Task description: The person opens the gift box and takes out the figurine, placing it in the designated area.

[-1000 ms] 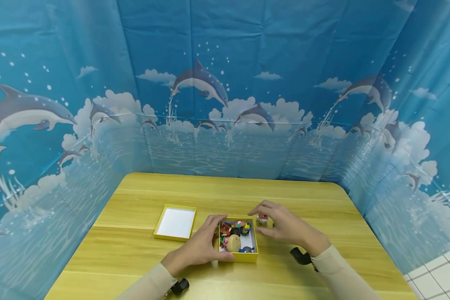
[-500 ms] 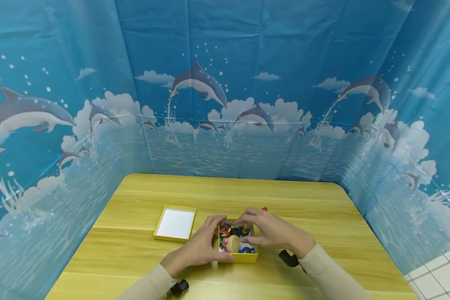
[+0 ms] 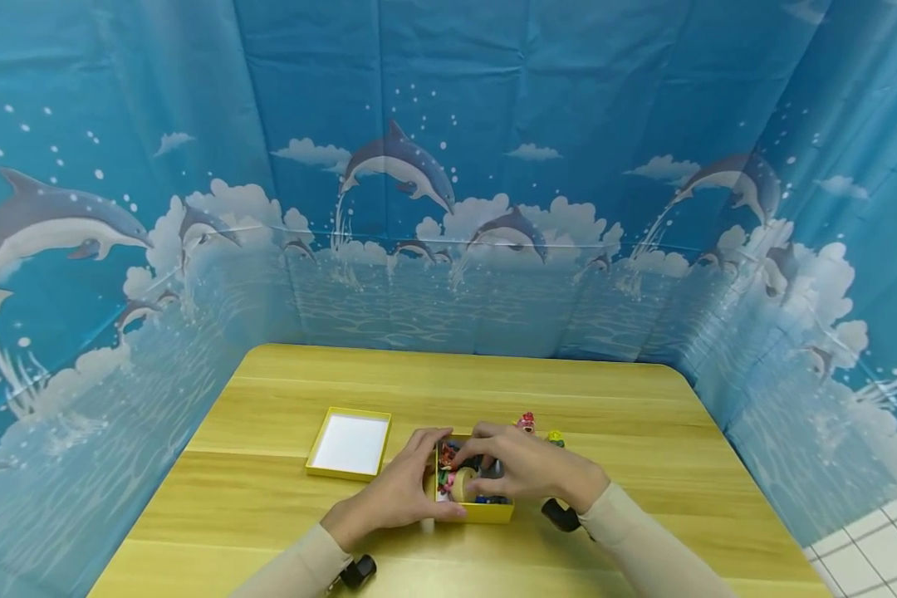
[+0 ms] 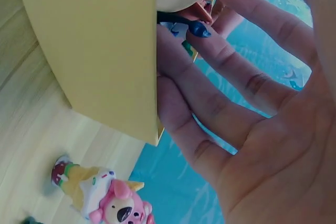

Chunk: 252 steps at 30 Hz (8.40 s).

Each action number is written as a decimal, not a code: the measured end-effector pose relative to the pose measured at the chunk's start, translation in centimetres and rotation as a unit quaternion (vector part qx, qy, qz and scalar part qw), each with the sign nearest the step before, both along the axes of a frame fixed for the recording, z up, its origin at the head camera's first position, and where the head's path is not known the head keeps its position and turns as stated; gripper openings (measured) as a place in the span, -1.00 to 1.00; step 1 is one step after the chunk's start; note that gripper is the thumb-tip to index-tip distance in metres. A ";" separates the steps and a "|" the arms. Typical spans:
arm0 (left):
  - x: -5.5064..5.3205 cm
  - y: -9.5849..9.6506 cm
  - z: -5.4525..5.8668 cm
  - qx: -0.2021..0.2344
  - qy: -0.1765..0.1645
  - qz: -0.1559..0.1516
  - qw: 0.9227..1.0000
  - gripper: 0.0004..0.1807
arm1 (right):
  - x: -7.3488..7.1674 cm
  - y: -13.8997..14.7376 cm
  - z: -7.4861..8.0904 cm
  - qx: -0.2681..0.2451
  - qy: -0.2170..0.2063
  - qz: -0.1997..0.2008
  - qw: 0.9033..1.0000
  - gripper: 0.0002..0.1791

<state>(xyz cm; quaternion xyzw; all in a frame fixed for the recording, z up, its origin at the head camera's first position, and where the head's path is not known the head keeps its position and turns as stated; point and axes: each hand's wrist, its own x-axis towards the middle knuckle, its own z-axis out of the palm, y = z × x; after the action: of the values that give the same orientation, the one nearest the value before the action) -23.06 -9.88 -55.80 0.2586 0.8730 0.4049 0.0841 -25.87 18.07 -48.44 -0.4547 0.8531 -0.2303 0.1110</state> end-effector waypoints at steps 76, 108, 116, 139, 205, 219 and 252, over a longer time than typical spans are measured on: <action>0.2 0.2 -0.2 0.003 0.012 0.005 1.000 0.37 | 0.6 -0.8 -1.3 -0.041 -0.035 -0.056 0.997 -0.78; 0.3 0.3 0.2 -0.002 0.008 0.008 1.000 0.37 | 0.5 0.7 -0.7 -0.117 -0.102 -0.074 0.985 -0.81; 0.4 0.3 0.2 0.001 0.004 0.005 1.000 0.38 | 0.4 1.0 -0.8 -0.142 -0.099 -0.065 0.983 -0.79; 0.5 0.3 0.0 0.004 0.003 0.000 1.000 0.37 | 1.2 2.1 -0.7 -0.181 -0.026 -0.046 0.982 -0.51; 0.5 0.4 0.0 -0.002 0.005 0.013 1.000 0.39 | 1.8 4.7 -1.2 -0.190 0.064 -0.154 0.967 -0.47; 0.4 0.4 -0.1 -0.006 0.003 0.013 1.000 0.41 | 1.5 5.8 -1.4 -0.206 0.084 -0.201 0.954 -0.42; 0.6 0.4 0.0 -0.003 0.005 0.013 1.000 0.40 | 1.5 9.7 -2.0 -0.206 0.127 -0.296 0.924 -0.35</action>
<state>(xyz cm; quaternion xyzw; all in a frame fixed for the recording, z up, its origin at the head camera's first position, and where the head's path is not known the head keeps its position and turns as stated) -22.49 -9.49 -55.78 0.2490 0.8781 0.4017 0.0749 -24.40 27.78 -50.45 -0.2202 0.8894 -0.3637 -0.1675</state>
